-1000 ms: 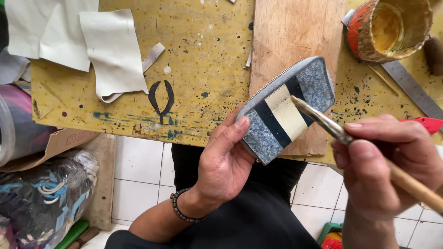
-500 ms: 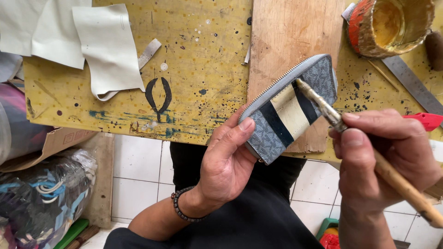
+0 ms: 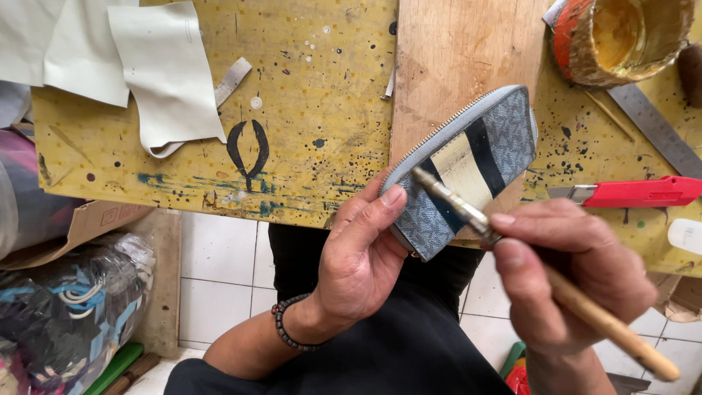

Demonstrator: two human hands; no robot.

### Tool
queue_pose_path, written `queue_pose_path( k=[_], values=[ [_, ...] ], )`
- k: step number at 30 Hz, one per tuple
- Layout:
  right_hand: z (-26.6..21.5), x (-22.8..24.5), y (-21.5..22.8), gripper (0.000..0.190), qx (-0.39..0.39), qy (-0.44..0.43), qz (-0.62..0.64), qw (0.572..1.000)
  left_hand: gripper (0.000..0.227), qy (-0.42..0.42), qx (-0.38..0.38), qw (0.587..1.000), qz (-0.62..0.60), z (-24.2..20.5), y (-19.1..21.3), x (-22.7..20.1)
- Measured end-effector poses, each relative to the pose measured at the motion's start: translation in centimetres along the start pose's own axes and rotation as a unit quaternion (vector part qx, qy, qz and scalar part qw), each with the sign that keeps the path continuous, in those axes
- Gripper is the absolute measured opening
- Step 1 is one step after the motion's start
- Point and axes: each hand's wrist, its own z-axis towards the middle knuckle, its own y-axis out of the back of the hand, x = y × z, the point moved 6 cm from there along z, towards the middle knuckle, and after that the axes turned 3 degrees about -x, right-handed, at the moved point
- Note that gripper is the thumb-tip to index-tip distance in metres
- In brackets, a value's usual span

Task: The person applies a yellowish substance from a container onto a small, patterned wallet using a brush. They then set the wallet aside and apply the same substance to a long, rectangular strip of light-colored leather lying on the workbench.

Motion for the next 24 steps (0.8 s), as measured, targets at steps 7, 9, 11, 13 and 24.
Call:
queue_pose_path(
  k=[7, 9, 11, 13, 24],
  values=[
    [0.1, -1.1, 1.0, 0.017, -0.044, -0.014, -0.007, 0.999, 0.041, -0.001, 0.000, 1.000, -0.016, -0.1, 0.2, -0.1],
    [0.4, -1.4, 1.2, 0.016, -0.053, -0.029, -0.011, 0.998, 0.043, -0.001, -0.003, 1.000, -0.024, -0.2, 0.3, -0.1],
    [0.9, -2.3, 1.7, 0.016, -0.089, -0.071, 0.012, 0.993, 0.040, -0.003, -0.003, 1.000, -0.020, -0.1, 0.4, -0.2],
    [0.8, -2.2, 1.5, 0.017, -0.081, -0.040, 0.006, 0.996, 0.040, -0.005, -0.004, 1.000, -0.025, -0.2, 0.4, -0.1],
    [1.1, -1.2, 1.2, 0.014, -0.072, -0.002, -0.009, 0.997, 0.038, -0.009, 0.001, 0.999, -0.032, -0.1, 0.5, -0.3]
  ],
)
